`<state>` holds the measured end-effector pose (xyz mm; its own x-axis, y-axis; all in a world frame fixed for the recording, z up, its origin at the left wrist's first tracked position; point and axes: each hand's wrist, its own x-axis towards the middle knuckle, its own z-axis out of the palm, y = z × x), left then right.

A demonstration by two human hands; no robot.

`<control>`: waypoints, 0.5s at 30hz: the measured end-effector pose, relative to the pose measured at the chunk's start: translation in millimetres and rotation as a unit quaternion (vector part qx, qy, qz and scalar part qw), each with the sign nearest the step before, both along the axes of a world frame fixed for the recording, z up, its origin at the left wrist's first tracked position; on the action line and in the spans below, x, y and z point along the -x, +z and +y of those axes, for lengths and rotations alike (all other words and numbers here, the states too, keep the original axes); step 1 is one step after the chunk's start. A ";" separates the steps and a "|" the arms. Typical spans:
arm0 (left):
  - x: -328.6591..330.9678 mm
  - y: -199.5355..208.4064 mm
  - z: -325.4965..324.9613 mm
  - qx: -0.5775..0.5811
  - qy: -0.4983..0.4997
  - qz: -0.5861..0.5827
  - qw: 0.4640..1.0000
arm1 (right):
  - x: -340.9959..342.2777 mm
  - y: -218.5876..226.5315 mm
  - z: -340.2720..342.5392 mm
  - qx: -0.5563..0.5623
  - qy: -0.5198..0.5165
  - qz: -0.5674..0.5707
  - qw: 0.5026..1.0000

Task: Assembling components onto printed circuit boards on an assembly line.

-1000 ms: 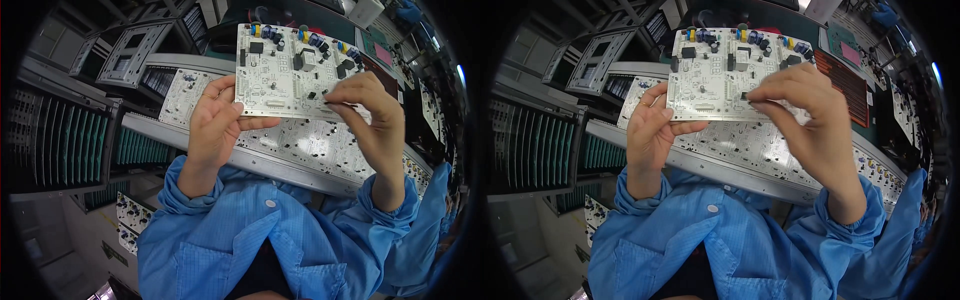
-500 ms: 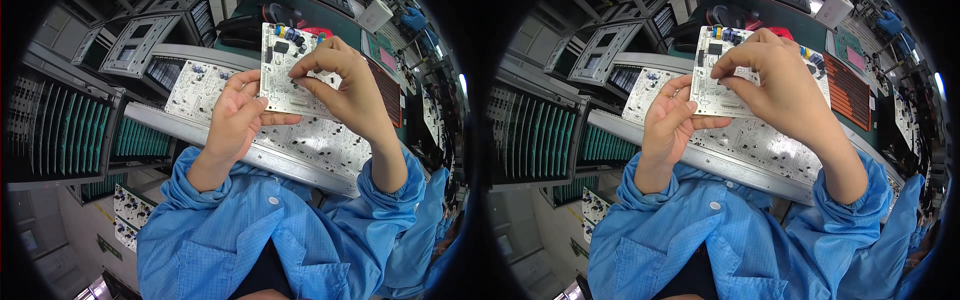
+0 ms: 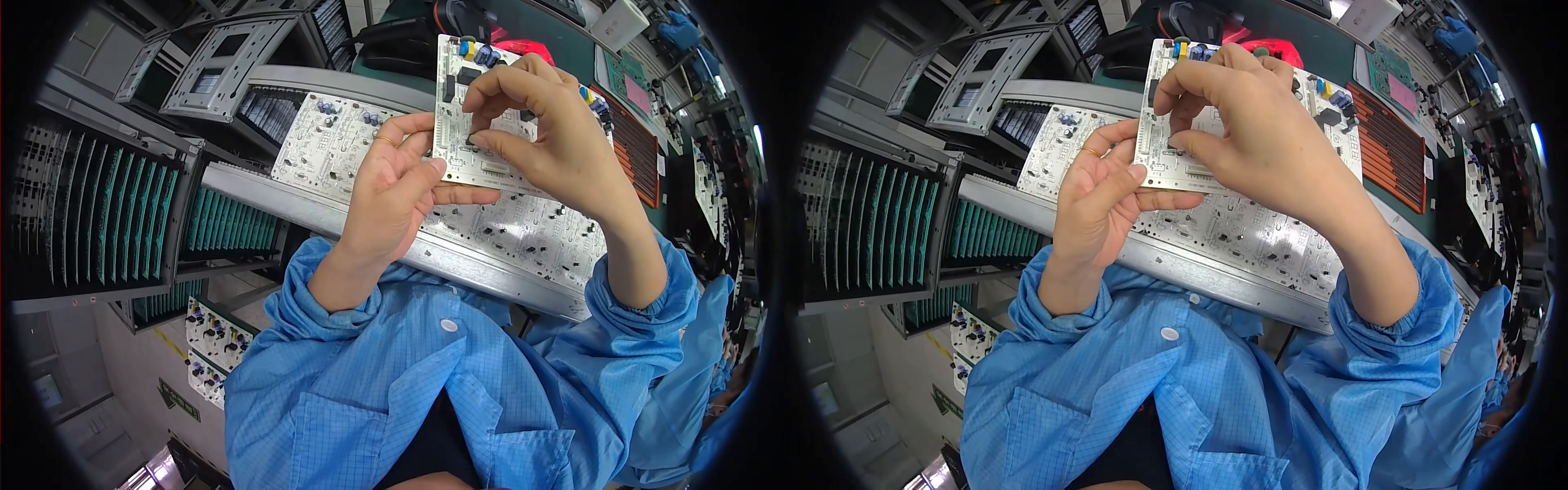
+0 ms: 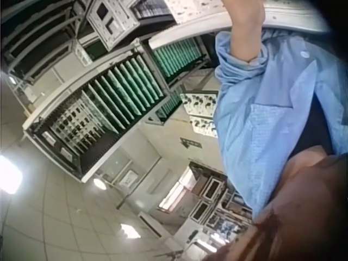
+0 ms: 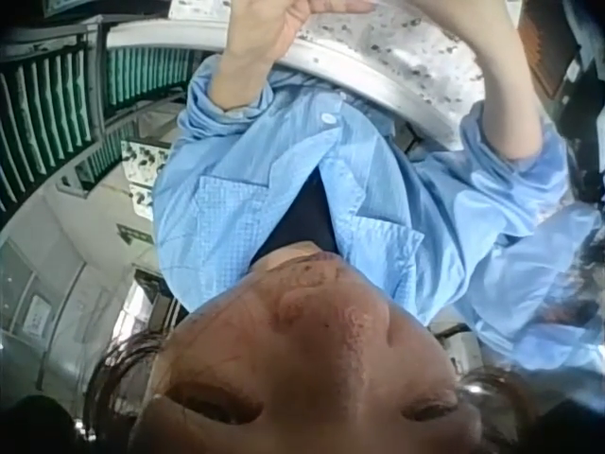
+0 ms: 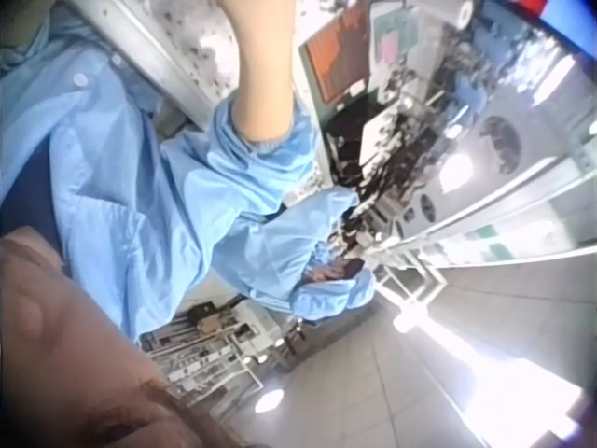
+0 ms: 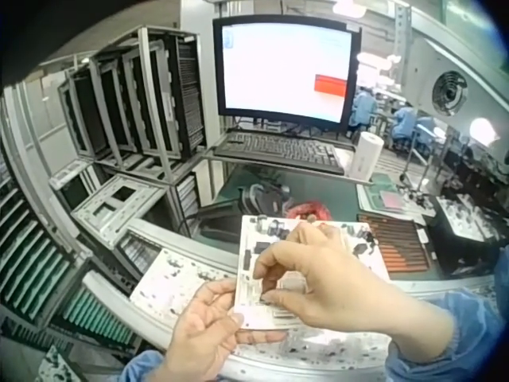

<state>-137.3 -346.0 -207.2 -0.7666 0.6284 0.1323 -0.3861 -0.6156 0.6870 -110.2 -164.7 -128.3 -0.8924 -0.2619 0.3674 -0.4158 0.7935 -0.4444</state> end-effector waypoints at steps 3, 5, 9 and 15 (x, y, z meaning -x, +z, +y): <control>0.6 -1.4 -0.2 0.003 -0.003 0.002 1.000 | 1.6 -0.6 -0.4 -0.014 0.001 0.004 1.000; 0.6 -0.6 -0.3 0.005 -0.007 0.001 1.000 | 2.7 -1.2 -0.5 -0.020 0.002 0.006 1.000; 0.3 -1.5 0.4 0.002 -0.007 -0.004 1.000 | 4.2 -1.6 -0.4 0.010 0.000 -0.026 1.000; 1.4 -2.9 0.7 0.003 -0.013 -0.011 1.000 | 8.7 -3.3 1.9 0.027 0.007 -0.042 0.999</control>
